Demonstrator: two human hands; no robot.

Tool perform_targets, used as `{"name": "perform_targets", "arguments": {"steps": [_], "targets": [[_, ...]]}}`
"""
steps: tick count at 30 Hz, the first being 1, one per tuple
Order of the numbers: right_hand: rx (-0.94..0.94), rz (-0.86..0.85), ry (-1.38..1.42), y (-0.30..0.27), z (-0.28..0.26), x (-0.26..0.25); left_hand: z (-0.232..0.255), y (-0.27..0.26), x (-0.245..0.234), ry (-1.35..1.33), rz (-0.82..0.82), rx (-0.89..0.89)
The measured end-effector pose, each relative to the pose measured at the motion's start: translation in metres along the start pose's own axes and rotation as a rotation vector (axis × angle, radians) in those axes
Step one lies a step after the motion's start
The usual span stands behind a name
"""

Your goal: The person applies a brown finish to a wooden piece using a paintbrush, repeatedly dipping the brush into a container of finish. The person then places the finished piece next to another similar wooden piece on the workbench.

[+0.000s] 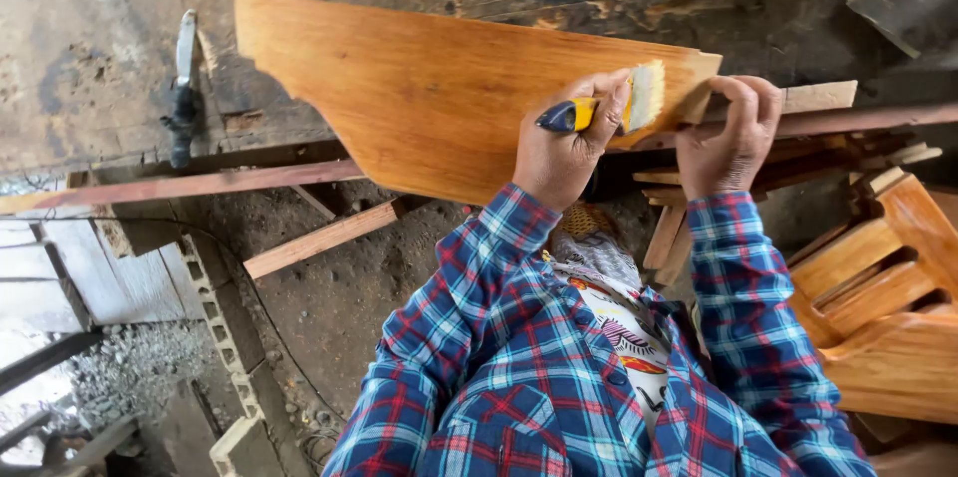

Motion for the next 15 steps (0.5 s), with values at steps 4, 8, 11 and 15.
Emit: {"name": "perform_targets", "arguments": {"steps": [4, 8, 11, 15], "targets": [[-0.065, 0.133, -0.075, -0.017, 0.024, 0.009, -0.009, 0.01, -0.005, -0.06, 0.238, 0.149], [-0.13, 0.078, -0.078, -0.017, 0.028, 0.008, -0.033, 0.016, -0.073, 0.085, 0.292, 0.179], [-0.247, 0.033, -0.109, -0.009, 0.03, 0.007, -0.027, -0.001, -0.121, 0.116, 0.4, 0.075], [-0.419, 0.013, -0.118, 0.012, 0.031, 0.008, -0.033, -0.015, -0.154, 0.129, 0.547, -0.059]]}}
Point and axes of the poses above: each hand's wrist, its own y-axis towards the middle knuckle, its own x-axis out of the palm, z = x × y, the point moved 2 cm from there along y, towards the middle knuckle, and after that the axes turned 14 degrees about -x, right-handed, at the moved point
